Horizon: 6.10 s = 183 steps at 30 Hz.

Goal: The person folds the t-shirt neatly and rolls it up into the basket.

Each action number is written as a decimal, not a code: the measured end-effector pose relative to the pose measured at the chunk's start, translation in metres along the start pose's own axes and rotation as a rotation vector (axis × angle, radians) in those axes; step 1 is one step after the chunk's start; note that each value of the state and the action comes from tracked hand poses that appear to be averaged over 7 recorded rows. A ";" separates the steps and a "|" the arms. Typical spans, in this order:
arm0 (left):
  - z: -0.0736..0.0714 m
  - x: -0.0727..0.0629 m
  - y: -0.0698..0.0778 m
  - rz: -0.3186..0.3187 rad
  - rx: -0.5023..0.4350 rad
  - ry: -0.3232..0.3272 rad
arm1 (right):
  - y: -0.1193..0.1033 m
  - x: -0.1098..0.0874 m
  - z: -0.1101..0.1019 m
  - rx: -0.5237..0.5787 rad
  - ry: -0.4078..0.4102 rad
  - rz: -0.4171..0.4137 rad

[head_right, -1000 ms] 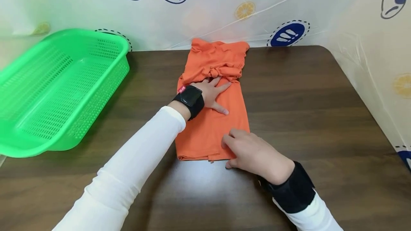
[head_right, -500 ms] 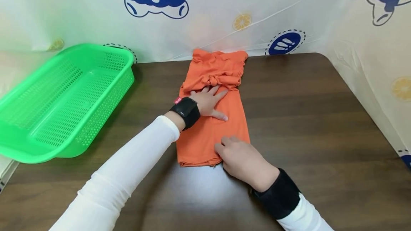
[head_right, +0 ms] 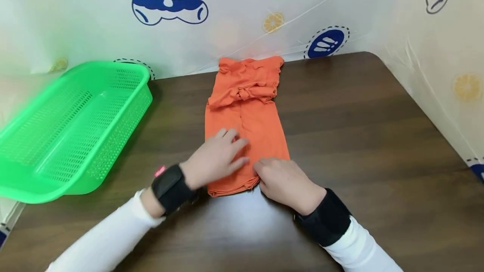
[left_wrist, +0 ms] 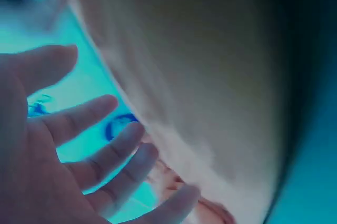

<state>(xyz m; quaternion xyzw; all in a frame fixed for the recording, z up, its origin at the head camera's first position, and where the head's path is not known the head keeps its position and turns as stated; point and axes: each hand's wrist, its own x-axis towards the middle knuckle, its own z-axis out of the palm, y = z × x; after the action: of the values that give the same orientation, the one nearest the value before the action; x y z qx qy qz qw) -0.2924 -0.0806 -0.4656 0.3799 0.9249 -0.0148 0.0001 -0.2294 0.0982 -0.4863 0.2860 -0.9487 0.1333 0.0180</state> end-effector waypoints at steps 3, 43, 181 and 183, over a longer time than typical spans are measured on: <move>0.005 -0.027 0.016 0.022 -0.041 0.097 | -0.002 -0.002 -0.001 -0.061 0.018 0.022; 0.008 -0.008 0.035 0.120 0.134 0.095 | 0.046 -0.027 0.017 -0.252 0.071 0.031; 0.007 0.000 0.003 0.035 -0.016 -0.068 | 0.045 -0.020 0.004 -0.113 0.107 0.174; 0.009 -0.002 0.009 0.050 0.018 -0.038 | 0.044 -0.021 0.006 -0.131 0.117 0.156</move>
<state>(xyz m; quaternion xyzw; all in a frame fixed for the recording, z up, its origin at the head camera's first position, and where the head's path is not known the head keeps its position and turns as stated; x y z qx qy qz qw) -0.2846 -0.0759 -0.4748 0.4023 0.9149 -0.0305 0.0144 -0.2355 0.1429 -0.5048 0.2013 -0.9721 0.0885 0.0818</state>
